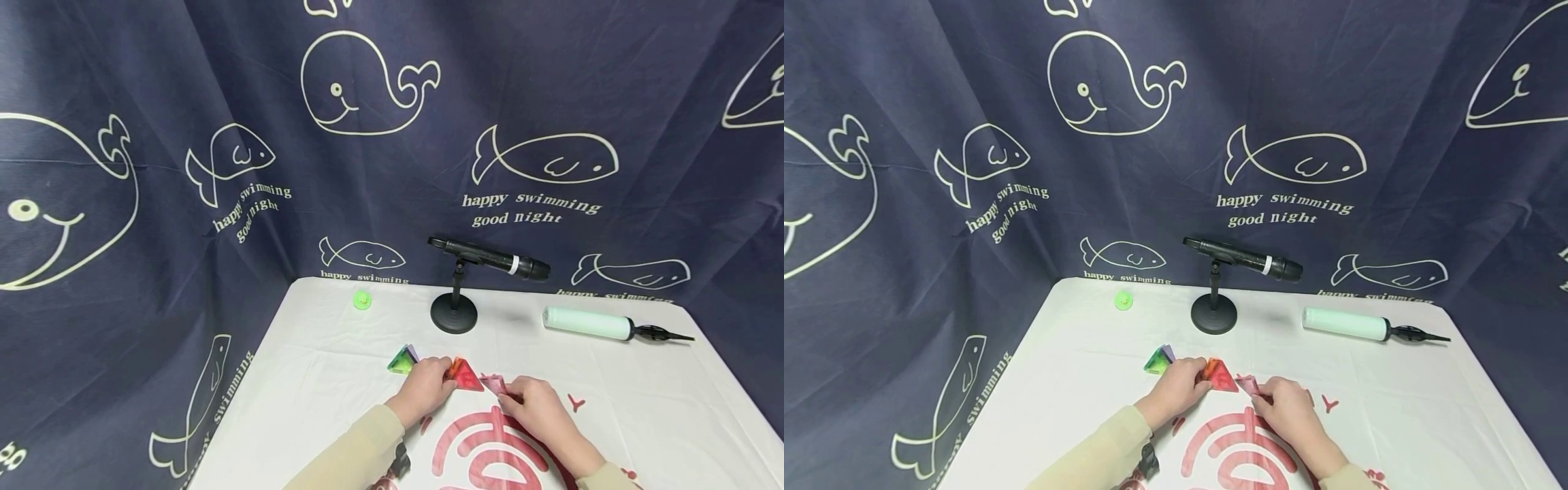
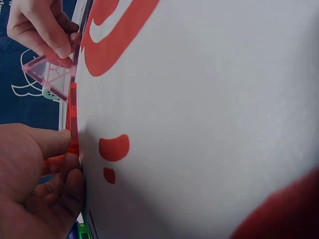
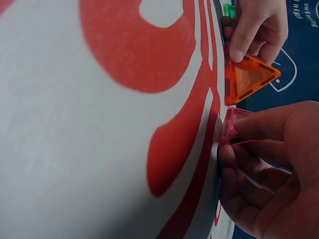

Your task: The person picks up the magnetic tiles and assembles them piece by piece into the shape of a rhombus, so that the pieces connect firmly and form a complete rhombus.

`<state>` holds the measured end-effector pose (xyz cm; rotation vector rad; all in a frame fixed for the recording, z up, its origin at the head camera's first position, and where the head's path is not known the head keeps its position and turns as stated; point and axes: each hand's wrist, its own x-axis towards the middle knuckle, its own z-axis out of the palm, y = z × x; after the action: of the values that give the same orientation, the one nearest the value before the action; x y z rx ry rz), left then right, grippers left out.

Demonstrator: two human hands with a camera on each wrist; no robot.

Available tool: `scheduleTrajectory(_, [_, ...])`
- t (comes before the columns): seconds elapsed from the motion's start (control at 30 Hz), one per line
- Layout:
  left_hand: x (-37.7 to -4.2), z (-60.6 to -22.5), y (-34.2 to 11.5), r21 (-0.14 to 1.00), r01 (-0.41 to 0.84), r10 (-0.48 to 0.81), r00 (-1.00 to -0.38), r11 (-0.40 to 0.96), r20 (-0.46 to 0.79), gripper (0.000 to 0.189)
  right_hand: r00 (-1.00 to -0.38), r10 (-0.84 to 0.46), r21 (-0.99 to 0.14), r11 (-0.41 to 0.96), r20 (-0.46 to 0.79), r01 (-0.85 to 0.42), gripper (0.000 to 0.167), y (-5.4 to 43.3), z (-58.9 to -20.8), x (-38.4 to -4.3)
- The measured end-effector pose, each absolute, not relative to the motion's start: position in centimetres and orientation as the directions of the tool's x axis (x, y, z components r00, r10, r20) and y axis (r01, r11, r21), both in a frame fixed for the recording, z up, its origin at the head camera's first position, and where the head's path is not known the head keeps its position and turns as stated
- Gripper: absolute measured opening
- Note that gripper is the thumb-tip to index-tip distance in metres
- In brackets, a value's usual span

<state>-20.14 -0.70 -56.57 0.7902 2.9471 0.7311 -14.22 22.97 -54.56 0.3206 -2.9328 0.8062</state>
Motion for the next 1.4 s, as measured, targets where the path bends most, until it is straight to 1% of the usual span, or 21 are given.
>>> scheduleTrajectory(0.3, [-20.0,-56.4,-0.7,0.449,0.469,0.474,-0.873,0.76,0.11,0.017,-0.988,-0.137,-0.499,0.853,0.068,-0.153,0.023,22.2,-54.5,-14.8])
scheduleTrajectory(0.5, [-20.0,-56.4,-0.8,0.438,0.476,0.476,-0.871,0.762,0.118,0.018,-0.988,-0.146,-0.527,0.836,0.055,-0.153,0.026,21.7,-54.4,-15.3])
scheduleTrajectory(0.6, [-20.0,-56.4,-0.8,0.441,0.475,0.478,-0.871,0.762,0.112,0.019,-0.988,-0.141,-0.524,0.838,0.061,-0.152,0.026,21.4,-54.5,-15.6])
scheduleTrajectory(0.7, [-20.1,-56.4,-0.8,0.443,0.48,0.481,-0.868,0.757,0.118,0.018,-0.988,-0.135,-0.521,0.84,0.075,-0.154,0.022,21.0,-54.6,-15.9])
scheduleTrajectory(0.83, [-20.2,-56.4,-0.9,0.438,0.493,0.487,-0.863,0.751,0.135,0.018,-0.99,-0.12,-0.518,0.844,0.072,-0.14,0.009,20.5,-54.6,-16.2])
scheduleTrajectory(0.87, [-20.1,-56.4,-0.9,0.438,0.495,0.488,-0.862,0.75,0.137,0.018,-0.991,-0.115,-0.522,0.843,0.062,-0.13,0.008,20.4,-54.6,-16.3])
scheduleTrajectory(1.07, [-20.2,-56.5,-0.8,0.44,0.488,0.487,-0.864,0.754,0.125,0.019,-0.992,-0.115,-0.533,0.837,0.055,-0.127,0.008,19.8,-54.3,-16.5])
scheduleTrajectory(1.4, [-20.3,-56.4,-0.8,0.419,0.483,0.49,-0.866,0.769,0.1,0.019,-0.988,-0.126,-0.501,0.852,0.092,-0.155,0.007,19.3,-54.8,-16.9])
